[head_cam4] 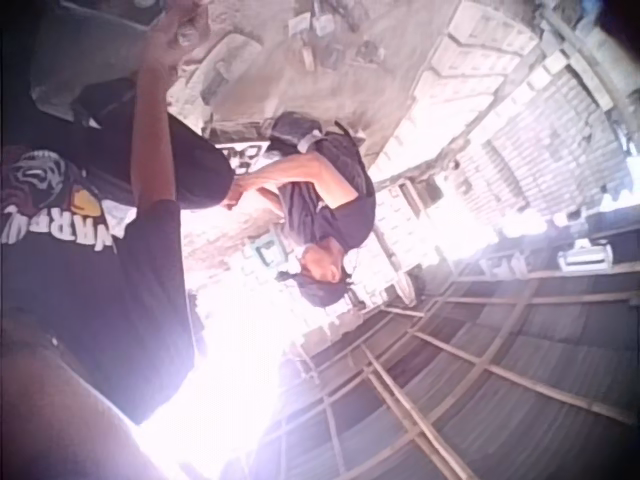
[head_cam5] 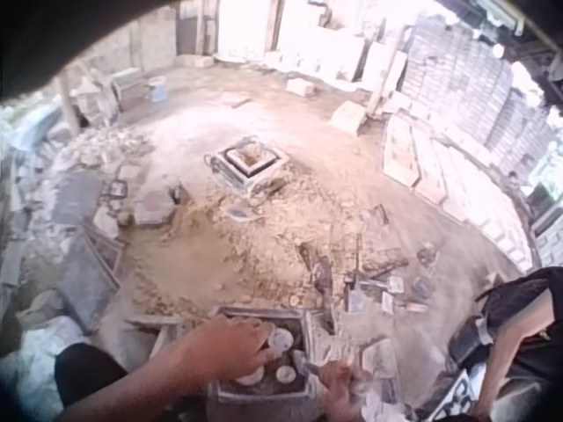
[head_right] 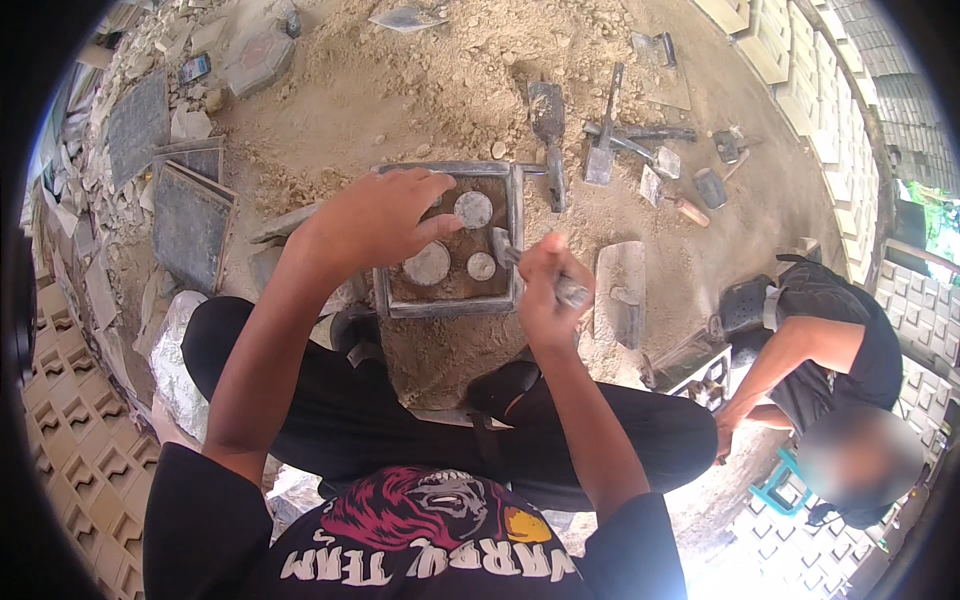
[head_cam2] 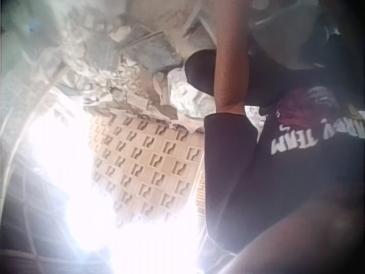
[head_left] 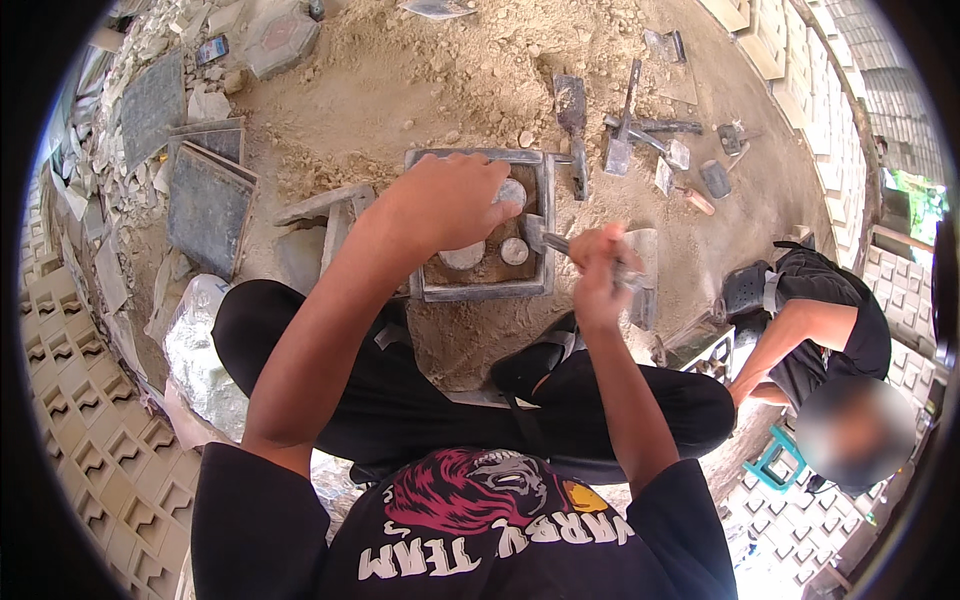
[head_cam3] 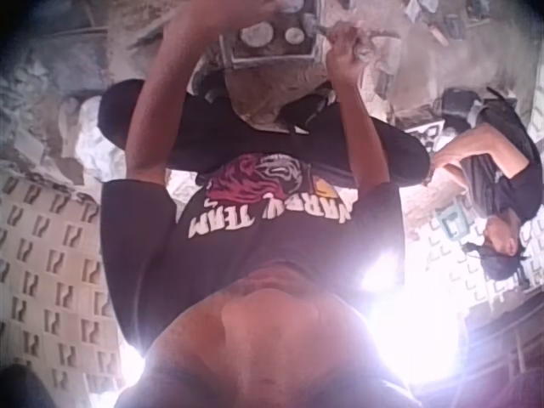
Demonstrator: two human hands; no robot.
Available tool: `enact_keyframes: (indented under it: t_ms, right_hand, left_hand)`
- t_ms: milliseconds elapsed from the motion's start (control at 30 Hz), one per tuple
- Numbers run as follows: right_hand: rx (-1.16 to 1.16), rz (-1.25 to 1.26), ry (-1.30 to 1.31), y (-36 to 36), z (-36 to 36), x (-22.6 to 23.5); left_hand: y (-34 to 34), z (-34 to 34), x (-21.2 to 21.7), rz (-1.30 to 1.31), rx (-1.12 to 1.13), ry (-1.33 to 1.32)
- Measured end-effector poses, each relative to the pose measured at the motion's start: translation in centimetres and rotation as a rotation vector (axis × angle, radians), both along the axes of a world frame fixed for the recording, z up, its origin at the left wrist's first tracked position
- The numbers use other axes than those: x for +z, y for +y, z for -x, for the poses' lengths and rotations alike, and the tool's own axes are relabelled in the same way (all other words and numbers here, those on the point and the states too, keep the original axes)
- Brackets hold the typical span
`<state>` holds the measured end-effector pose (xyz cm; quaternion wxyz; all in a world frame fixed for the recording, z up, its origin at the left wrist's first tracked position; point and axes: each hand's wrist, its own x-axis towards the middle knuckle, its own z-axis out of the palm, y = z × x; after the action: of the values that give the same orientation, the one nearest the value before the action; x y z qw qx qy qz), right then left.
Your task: The person uses a trowel to scrape and level sand around circular molds inside a square metal frame on the ground while sitting down.
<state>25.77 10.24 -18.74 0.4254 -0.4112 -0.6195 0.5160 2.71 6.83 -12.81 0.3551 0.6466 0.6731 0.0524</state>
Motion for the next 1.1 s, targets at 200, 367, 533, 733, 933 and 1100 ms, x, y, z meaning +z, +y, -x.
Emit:
enact_keyframes:
  t_ms: [200,367,533,733,933,1100]
  right_hand:
    - [-0.063,0.094,0.104,2.1,2.0,2.9]
    - [-0.227,-0.019,-0.080,2.3,4.9,0.8]
    - [-0.274,0.086,0.149,3.9,5.6,2.9]
    - [-0.273,0.048,0.191,5.3,6.8,0.6]
    - [-0.256,-0.015,0.152,5.2,7.8,-1.2]
    - [-0.232,0.171,0.627,7.6,8.0,-1.2]
  left_hand:
    - [0.9,1.2,1.7,0.012,0.085,-0.094]
    - [2.3,2.6,3.9,-0.230,0.133,-0.145]
    - [2.5,4.0,4.6,-0.342,0.204,-0.188]
    - [2.1,5.0,4.8,-0.212,0.210,-0.119]
    - [2.1,5.7,3.5,-0.267,0.230,-0.195]
    - [2.7,5.0,4.6,-0.243,0.189,-0.189]
